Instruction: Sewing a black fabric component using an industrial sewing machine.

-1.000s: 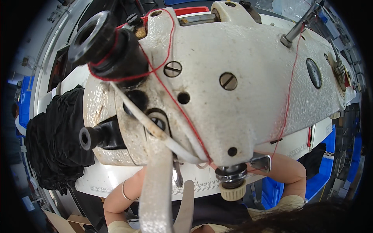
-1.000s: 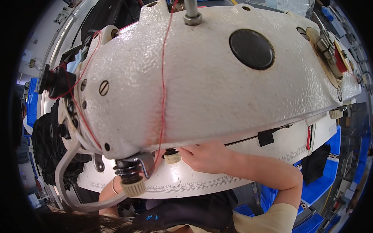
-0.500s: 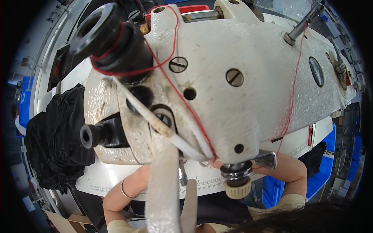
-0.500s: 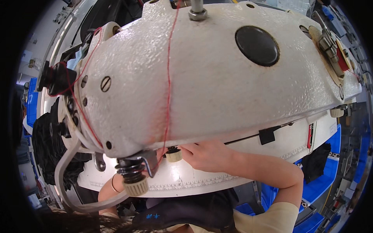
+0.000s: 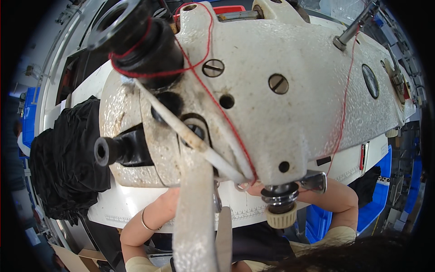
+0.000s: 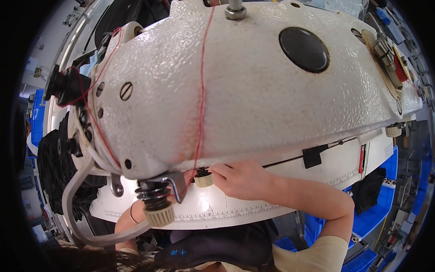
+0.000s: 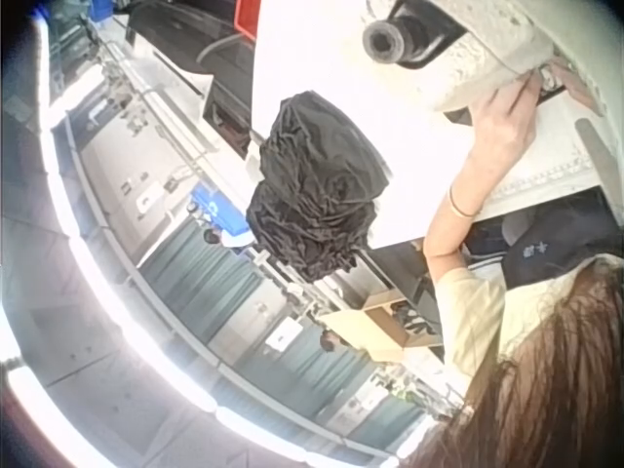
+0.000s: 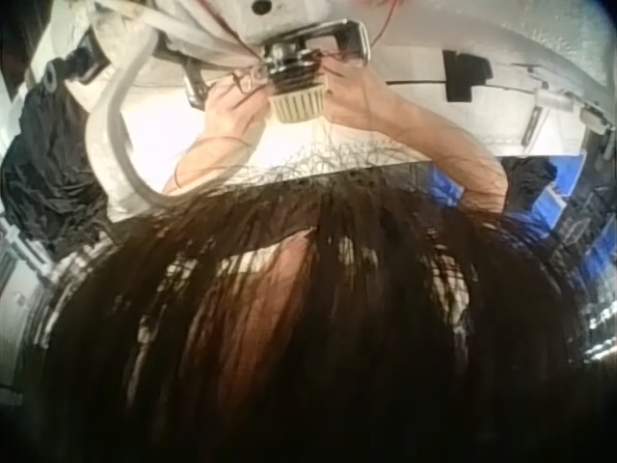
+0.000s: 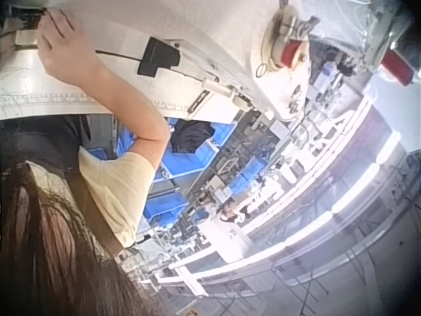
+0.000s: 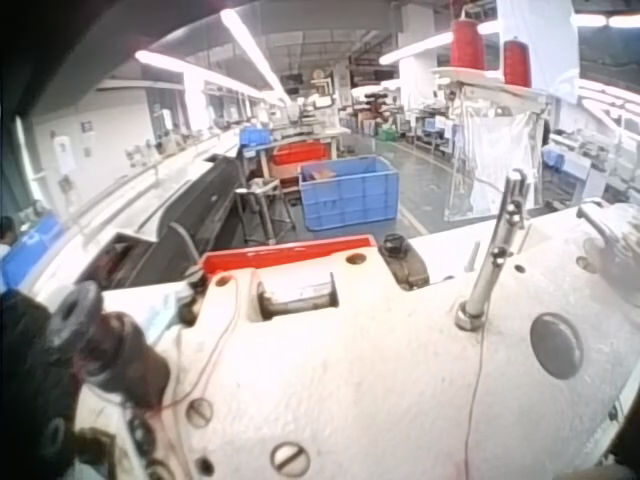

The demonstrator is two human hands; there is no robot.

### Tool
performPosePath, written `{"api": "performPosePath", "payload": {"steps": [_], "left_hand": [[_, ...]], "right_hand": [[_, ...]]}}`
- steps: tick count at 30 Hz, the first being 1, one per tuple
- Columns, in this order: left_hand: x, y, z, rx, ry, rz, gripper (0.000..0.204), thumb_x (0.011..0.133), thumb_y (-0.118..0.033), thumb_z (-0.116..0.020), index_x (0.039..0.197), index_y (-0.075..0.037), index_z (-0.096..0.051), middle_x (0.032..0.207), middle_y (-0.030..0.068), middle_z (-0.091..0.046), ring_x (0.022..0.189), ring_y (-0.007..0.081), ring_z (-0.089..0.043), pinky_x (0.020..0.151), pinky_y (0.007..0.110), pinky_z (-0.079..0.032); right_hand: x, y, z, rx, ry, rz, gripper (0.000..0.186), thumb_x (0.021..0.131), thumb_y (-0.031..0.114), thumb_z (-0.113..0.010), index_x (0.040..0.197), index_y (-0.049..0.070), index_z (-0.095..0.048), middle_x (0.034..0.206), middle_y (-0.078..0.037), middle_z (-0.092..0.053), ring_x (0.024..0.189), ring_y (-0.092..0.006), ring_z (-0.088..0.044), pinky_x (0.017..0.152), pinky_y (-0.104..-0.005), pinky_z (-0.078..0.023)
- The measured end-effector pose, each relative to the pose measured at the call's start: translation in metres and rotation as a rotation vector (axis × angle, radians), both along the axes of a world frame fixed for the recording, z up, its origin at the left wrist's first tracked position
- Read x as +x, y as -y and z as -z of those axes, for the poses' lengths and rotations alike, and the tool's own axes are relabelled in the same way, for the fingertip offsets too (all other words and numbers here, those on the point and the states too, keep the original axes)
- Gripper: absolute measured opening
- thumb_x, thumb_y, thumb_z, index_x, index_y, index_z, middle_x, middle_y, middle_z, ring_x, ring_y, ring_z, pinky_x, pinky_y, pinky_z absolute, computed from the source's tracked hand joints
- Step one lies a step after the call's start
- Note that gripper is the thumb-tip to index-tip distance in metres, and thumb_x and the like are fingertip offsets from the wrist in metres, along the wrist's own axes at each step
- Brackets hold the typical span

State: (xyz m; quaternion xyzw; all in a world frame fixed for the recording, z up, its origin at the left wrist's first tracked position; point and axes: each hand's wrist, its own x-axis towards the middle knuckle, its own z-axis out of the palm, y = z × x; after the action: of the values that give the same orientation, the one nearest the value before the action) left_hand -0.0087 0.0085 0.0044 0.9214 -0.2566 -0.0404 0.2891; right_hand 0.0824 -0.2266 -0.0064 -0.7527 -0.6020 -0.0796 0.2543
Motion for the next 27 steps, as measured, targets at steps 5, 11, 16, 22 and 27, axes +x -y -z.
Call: {"api": "performPosePath", "payload": {"steps": [5, 11, 16, 22, 27], "left_hand": [[-0.002, -0.004, -0.001, -0.083, -0.115, 0.029, 0.029, 0.084, -0.012, -0.058, 0.111, -0.003, -0.058, 0.106, 0.0126, -0.06, 0.102, 0.0268, -0.056, 0.094, 0.04, -0.043], [0.002, 0.006, -0.001, 0.011, 0.158, -0.021, 0.033, 0.068, -0.001, -0.062, 0.101, 0.0, -0.064, 0.093, 0.0109, -0.064, 0.076, 0.022, -0.064, 0.063, 0.032, -0.053], [0.01, 0.008, 0.009, -0.064, 0.421, -0.046, 0.039, 0.051, -0.001, -0.064, 0.089, 0.002, -0.066, 0.086, 0.0102, -0.063, 0.059, 0.0196, -0.059, 0.047, 0.031, -0.048], [0.008, 0.01, 0.013, -0.054, 0.334, -0.113, 0.04, 0.051, -0.001, -0.061, 0.091, 0.002, -0.065, 0.084, 0.0109, -0.063, 0.059, 0.0216, -0.059, 0.045, 0.033, -0.046], [0.008, 0.011, 0.004, -0.069, 0.254, -0.137, 0.037, 0.055, -0.004, -0.063, 0.091, 0.002, -0.066, 0.079, 0.0115, -0.062, 0.058, 0.0236, -0.06, 0.046, 0.036, -0.046]], "right_hand": [[0.002, 0.0, -0.002, -0.011, -0.002, -0.016, 0.018, 0.064, 0.011, -0.062, 0.08, 0.002, -0.061, 0.091, -0.006, -0.06, 0.067, -0.0138, -0.061, 0.048, -0.0255, -0.049], [0.012, -0.004, -0.013, 0.355, -0.975, 0.323, 0.01, 0.071, 0.009, -0.059, 0.079, 0.002, -0.06, 0.091, -0.009, -0.063, 0.068, -0.0185, -0.061, 0.049, -0.0301, -0.049], [0.024, -0.002, -0.01, -0.108, -0.602, 0.304, 0.007, 0.073, 0.006, -0.056, 0.077, 0.003, -0.06, 0.08, -0.007, -0.06, 0.063, -0.0194, -0.059, 0.047, -0.0315, -0.047], [0.005, -0.003, -0.002, 0.002, -0.207, 0.21, 0.007, 0.07, 0.005, -0.058, 0.076, 0.003, -0.061, 0.076, -0.006, -0.057, 0.061, -0.0189, -0.057, 0.047, -0.0308, -0.046], [0.007, -0.009, -0.004, 0.128, -0.057, 0.109, 0.011, 0.064, 0.006, -0.06, 0.074, 0.002, -0.061, 0.071, -0.005, -0.053, 0.06, -0.018, -0.056, 0.049, -0.0292, -0.047]]}}
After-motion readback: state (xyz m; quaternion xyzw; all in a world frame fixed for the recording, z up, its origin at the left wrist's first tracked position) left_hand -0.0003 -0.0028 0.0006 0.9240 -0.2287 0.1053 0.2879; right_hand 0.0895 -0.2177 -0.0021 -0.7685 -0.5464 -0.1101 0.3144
